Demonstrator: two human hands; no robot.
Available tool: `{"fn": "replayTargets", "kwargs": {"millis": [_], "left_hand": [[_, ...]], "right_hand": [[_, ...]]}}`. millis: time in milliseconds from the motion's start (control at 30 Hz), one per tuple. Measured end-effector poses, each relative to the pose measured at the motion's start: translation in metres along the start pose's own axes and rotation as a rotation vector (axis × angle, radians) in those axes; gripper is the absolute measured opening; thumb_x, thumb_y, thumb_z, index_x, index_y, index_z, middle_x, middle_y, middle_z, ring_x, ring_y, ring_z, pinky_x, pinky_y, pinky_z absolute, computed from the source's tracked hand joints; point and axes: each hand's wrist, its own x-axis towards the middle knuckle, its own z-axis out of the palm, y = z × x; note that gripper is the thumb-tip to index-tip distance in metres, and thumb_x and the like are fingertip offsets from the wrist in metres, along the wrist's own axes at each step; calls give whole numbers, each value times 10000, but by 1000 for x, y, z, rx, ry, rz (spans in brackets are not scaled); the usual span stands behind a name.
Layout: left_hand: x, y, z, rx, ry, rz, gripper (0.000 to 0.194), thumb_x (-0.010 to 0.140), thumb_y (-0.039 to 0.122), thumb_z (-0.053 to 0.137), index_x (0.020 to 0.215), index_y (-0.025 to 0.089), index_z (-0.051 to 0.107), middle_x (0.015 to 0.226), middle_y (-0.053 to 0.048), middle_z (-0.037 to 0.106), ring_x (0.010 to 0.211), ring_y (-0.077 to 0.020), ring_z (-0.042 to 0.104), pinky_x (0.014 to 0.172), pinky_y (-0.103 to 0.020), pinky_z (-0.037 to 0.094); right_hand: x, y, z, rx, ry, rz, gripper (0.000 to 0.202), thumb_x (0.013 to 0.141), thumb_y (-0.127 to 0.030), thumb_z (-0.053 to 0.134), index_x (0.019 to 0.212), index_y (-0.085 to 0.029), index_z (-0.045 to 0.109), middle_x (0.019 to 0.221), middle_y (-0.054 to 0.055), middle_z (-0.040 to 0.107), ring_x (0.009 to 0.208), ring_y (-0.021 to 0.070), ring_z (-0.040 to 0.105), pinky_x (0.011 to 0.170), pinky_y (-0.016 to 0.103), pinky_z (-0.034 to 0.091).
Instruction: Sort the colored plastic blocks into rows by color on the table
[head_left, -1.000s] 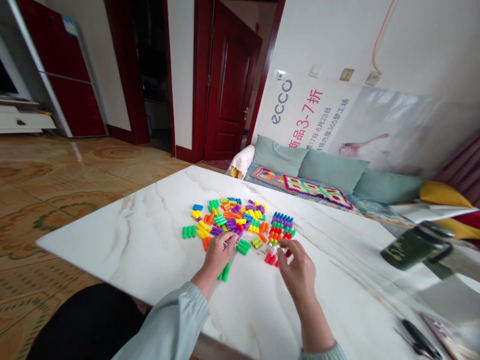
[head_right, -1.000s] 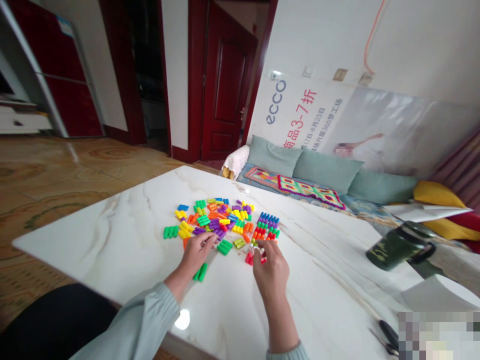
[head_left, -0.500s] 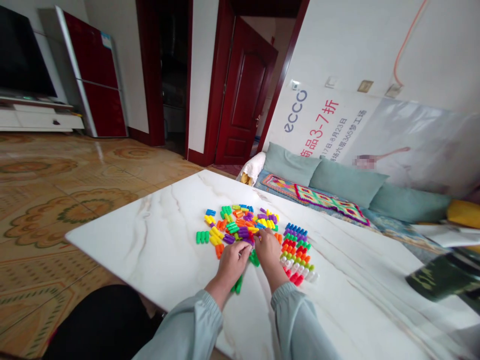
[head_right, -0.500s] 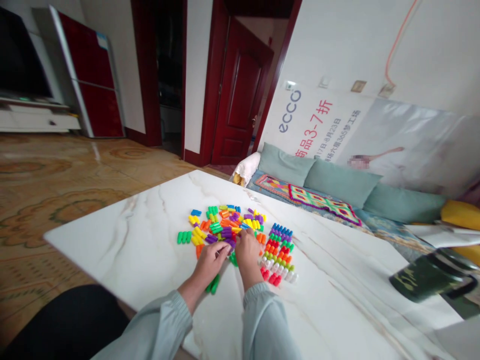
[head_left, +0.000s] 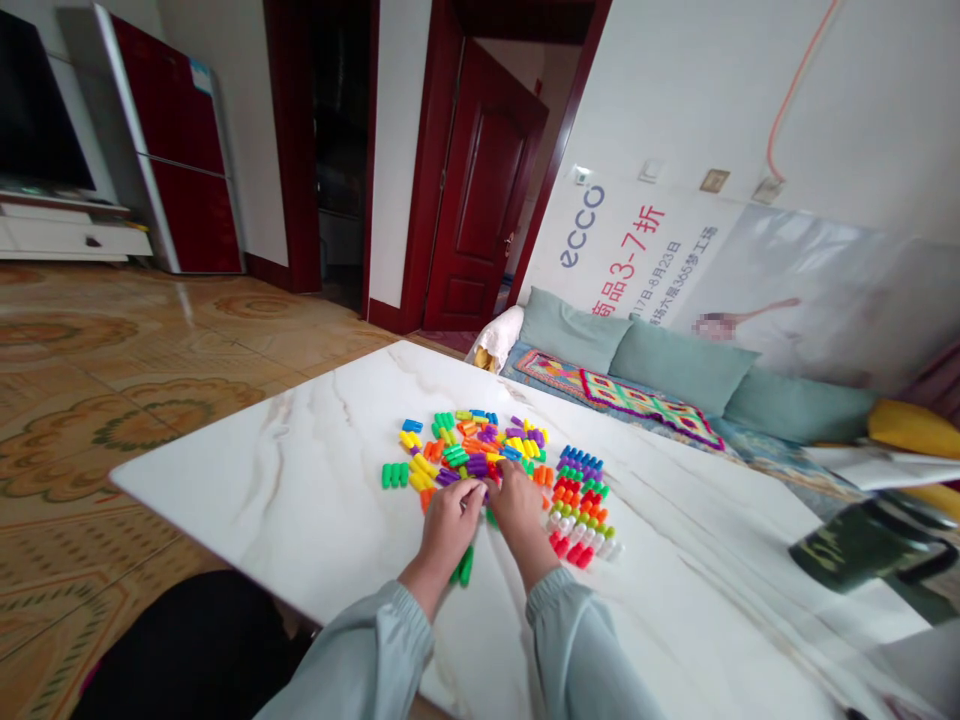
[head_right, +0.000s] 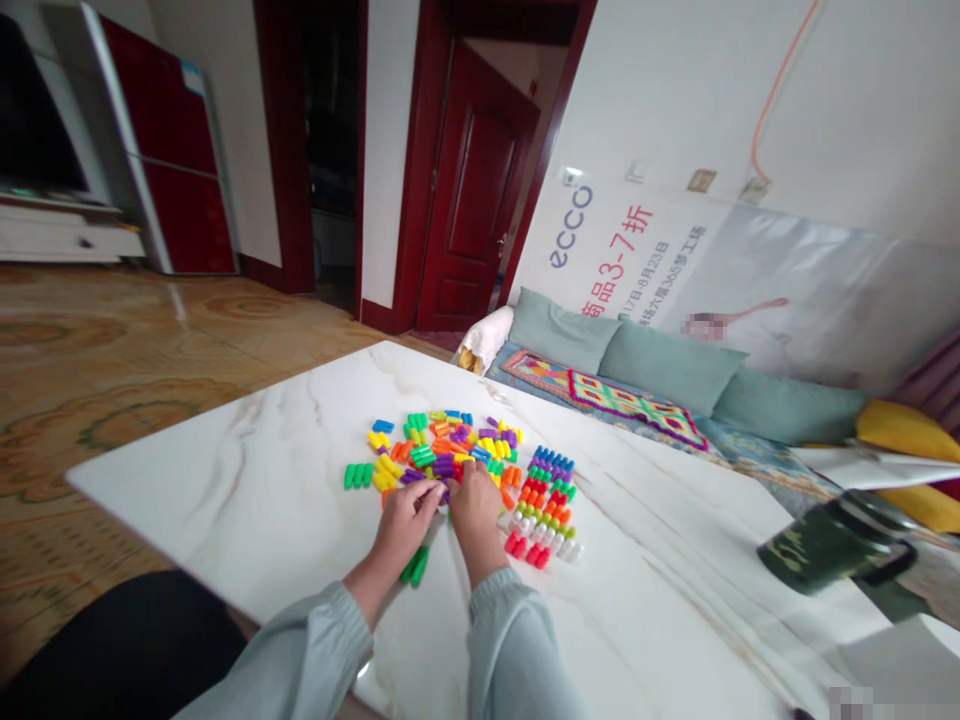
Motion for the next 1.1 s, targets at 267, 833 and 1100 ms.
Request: {"fn": "replayTargets", "kwargs": {"millis": [267,833,1100], "left_hand": [[2,-3,4,19,-21,57,244,928,295,512,873,188,725,793,-50,752,712,-171,688,663,-247,498],[0,-7,0,-60,-44,-47,346,907,439,502,879,172,721,739,-61,748,657,-183,706,633,-267,562],[0,-11,2,-65,-29,-53,353,879,457,524,874,164,721,741,-69,755,655,-190,719,629,-266,580]], "right_hand": [[0,5,15,17,57,40,185,924,-233,504,1011,-172,655,1021,88,694,812,167,670,632,231,405],[-104,143,-46,341,518,452,372,806,-375,450,1018,-160,667,897,114,726,789,242,651,671,314,442],[-113,139,-35,215,263,476,368,845,-283,390,1078,-193,660,996,97,732,863,239,669,662,298,426]]}}
